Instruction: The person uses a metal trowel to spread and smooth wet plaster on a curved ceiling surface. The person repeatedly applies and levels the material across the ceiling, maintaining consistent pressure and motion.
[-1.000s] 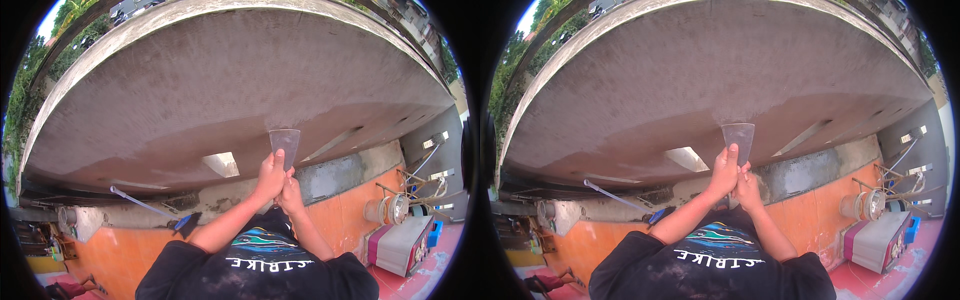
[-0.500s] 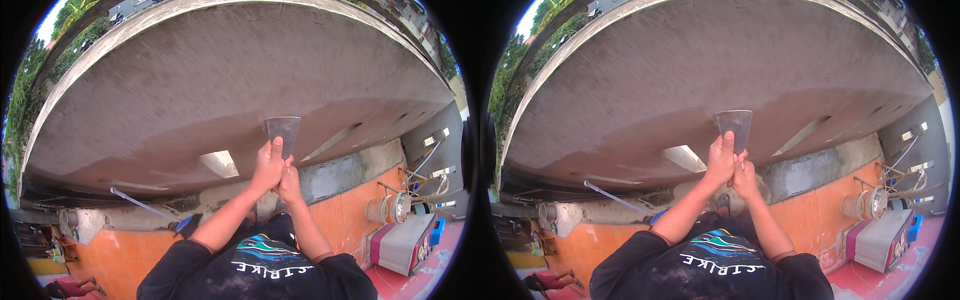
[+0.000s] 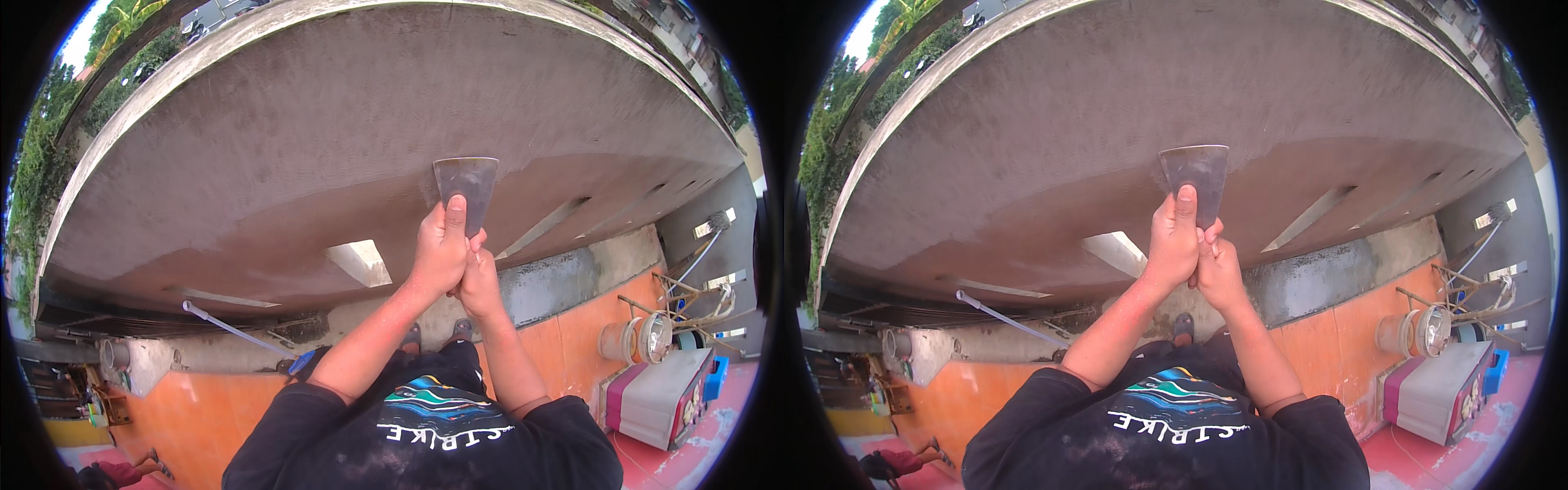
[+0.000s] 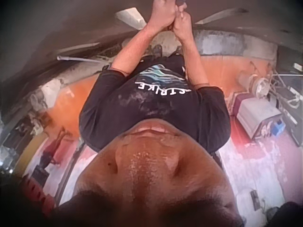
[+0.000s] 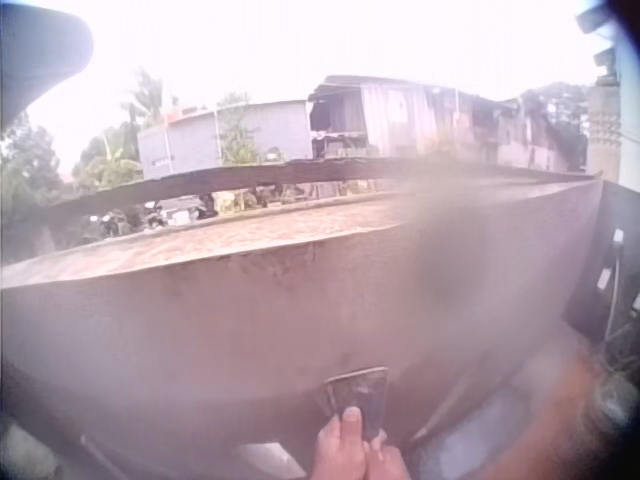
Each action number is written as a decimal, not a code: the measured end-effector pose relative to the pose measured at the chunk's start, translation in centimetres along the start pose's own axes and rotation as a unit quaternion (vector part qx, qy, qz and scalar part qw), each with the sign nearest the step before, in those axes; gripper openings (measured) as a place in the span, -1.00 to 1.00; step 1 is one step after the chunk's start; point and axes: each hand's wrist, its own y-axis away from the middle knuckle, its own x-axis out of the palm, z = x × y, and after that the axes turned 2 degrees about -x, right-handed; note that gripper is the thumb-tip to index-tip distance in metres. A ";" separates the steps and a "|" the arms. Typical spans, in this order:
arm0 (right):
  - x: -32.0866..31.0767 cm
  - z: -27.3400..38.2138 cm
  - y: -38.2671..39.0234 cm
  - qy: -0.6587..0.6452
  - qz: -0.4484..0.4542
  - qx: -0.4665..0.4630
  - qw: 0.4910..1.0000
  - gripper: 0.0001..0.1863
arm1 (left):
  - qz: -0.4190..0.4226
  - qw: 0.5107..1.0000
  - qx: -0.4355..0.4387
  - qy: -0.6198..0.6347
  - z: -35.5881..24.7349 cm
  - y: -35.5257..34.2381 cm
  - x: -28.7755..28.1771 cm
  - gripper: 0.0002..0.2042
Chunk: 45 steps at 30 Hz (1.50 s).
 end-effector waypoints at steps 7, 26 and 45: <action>-0.3 -3.5 2.5 -0.059 -0.001 0.144 0.988 -0.51 | -0.004 0.985 -0.171 0.005 2.3 2.0 -1.0 -0.46; 0.1 -2.2 1.2 -0.035 0.011 0.093 0.995 -0.45 | -0.002 0.990 -0.132 -0.048 1.3 0.8 -0.7 -0.47; 0.5 -3.3 2.6 -0.100 -0.015 0.164 0.981 -0.52 | -0.003 0.981 -0.195 -0.014 2.0 2.0 -1.0 -0.51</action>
